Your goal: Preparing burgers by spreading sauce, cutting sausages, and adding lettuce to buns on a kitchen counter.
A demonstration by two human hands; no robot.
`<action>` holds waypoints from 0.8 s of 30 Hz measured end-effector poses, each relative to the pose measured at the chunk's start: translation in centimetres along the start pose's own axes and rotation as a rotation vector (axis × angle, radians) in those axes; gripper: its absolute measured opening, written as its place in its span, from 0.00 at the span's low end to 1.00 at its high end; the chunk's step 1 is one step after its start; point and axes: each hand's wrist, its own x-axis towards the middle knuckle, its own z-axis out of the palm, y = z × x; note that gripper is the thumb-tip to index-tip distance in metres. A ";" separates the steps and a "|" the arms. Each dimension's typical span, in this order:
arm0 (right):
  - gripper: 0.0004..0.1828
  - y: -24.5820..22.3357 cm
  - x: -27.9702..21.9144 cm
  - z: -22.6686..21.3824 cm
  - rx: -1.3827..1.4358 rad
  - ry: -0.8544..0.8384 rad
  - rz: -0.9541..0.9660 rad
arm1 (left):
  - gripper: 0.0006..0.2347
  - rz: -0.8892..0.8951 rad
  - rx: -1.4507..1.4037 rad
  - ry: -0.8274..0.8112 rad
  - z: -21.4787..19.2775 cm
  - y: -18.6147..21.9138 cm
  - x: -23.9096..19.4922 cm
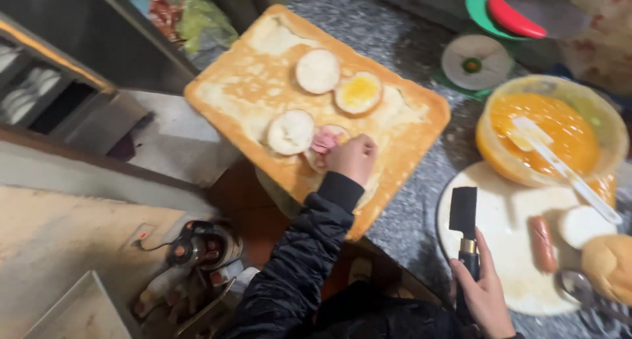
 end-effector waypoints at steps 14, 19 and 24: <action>0.36 2.8 -1.1 -3.8 -0.041 0.278 -0.052 | 0.06 0.621 -0.213 -0.031 7.3 7.1 -2.1; 0.36 5.0 -3.6 -7.0 -0.024 0.523 -0.003 | 0.10 0.826 -0.171 -0.465 14.3 17.1 -9.9; 0.37 5.8 -5.2 -8.1 -0.030 0.561 0.088 | 0.22 0.506 0.077 -0.716 16.2 22.7 -11.4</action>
